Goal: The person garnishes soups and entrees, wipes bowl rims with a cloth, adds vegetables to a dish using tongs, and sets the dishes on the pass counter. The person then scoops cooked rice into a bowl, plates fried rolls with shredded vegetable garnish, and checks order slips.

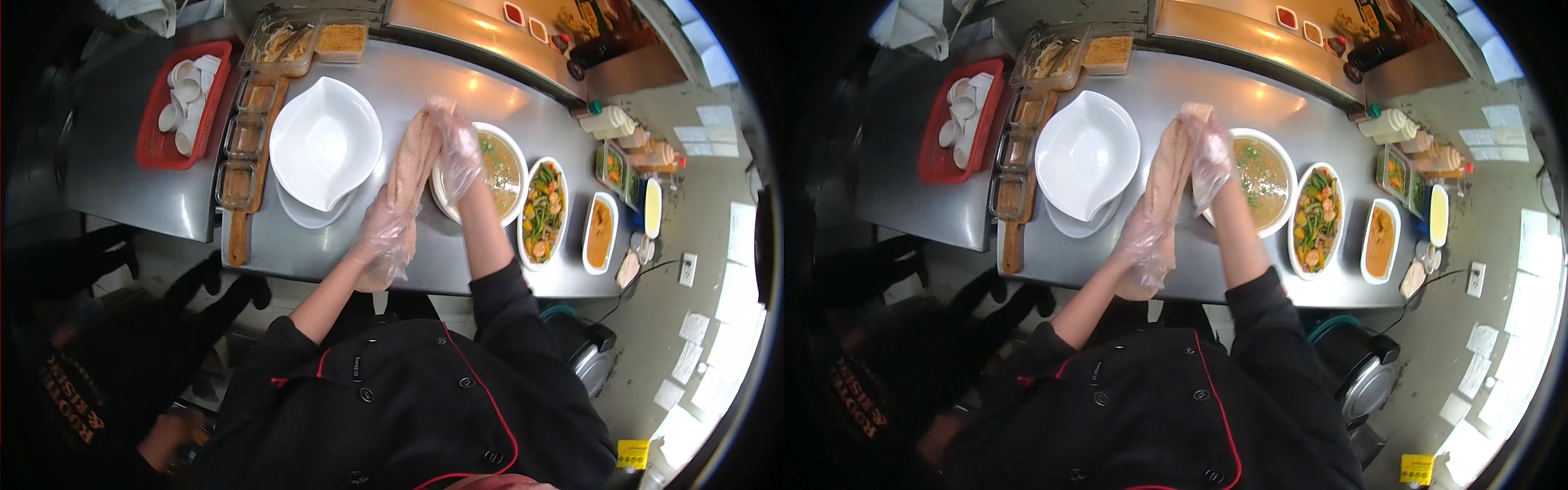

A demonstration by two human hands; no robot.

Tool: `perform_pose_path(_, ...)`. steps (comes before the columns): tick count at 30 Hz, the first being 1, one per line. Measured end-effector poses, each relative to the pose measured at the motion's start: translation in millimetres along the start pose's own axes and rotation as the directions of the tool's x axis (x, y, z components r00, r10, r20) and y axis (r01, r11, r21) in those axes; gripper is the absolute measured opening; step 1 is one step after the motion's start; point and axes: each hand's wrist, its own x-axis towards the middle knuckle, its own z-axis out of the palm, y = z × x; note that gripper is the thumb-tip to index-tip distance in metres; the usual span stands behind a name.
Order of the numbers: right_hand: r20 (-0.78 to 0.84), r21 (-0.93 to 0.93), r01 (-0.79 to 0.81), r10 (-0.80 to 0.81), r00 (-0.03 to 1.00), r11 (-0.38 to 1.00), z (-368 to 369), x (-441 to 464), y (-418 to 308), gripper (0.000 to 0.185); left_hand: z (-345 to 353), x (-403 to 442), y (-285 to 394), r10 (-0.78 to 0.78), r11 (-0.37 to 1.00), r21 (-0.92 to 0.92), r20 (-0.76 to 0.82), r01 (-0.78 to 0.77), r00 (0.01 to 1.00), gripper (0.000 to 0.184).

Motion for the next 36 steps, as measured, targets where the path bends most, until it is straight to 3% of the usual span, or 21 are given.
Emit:
perform_pose_path(1,0.145,-0.191,-0.007,0.035,0.989,0.982,-6,12,-10,0.025,6,6,4,0.010,0.997,0.081,-0.053,-0.006,0.999,0.058)
perform_pose_path(2,0.281,-0.373,0.014,0.099,0.955,0.928,-11,29,-21,0.022,13,12,9,-0.050,0.998,0.022,-0.101,0.052,0.994,0.055)
perform_pose_path(4,0.445,-0.709,0.148,0.275,0.852,0.689,-25,74,-31,0.014,24,24,18,-0.172,0.983,-0.099,-0.186,0.155,0.967,0.047)
perform_pose_path(7,0.740,-0.665,0.491,0.404,0.538,0.563,-18,94,-45,0.016,34,38,19,-0.231,0.971,-0.139,-0.303,0.197,0.924,0.044)
perform_pose_path(8,0.729,-0.677,0.669,0.409,0.549,0.307,-12,91,-46,0.014,40,42,11,-0.247,0.966,-0.156,-0.300,0.209,0.921,0.039)
perform_pose_path(11,0.705,-0.629,0.681,0.645,0.296,0.375,-15,97,-32,0.015,52,47,-10,-0.287,0.931,-0.304,-0.271,0.202,0.919,0.037)
perform_pose_path(15,0.646,-0.653,0.599,0.753,0.124,0.463,-9,87,-25,0.028,56,42,-5,-0.313,0.910,-0.364,-0.291,0.197,0.904,0.036)
perform_pose_path(16,0.425,-0.591,0.801,0.881,0.207,0.097,6,79,-31,0.034,56,41,-3,-0.317,0.912,-0.356,-0.298,0.204,0.900,0.036)
perform_pose_path(20,0.400,-0.668,0.732,0.894,0.203,0.133,12,76,-39,0.025,53,38,7,-0.352,0.922,-0.275,-0.299,0.273,0.887,0.036)
perform_pose_path(25,0.475,-0.754,0.598,0.854,0.212,0.271,-10,103,-40,0.020,56,47,9,-0.299,0.941,-0.264,-0.345,0.213,0.890,0.045)
perform_pose_path(28,0.530,-0.733,0.622,0.804,0.269,0.276,-21,113,-54,0.018,54,57,16,-0.210,0.973,-0.167,-0.358,0.159,0.910,0.043)
perform_pose_path(31,0.666,-0.636,0.656,0.718,0.200,0.407,-54,146,-48,0.029,50,77,33,-0.177,0.984,-0.074,-0.332,0.162,0.927,0.039)
perform_pose_path(34,0.619,-0.729,0.601,0.690,0.375,0.328,-69,140,-74,0.027,52,105,28,-0.152,0.985,-0.116,-0.279,0.124,0.948,0.036)
perform_pose_path(36,0.682,-0.696,0.621,0.604,0.413,0.362,-91,145,-80,0.029,48,115,48,-0.114,0.992,-0.074,-0.248,0.099,0.962,0.035)
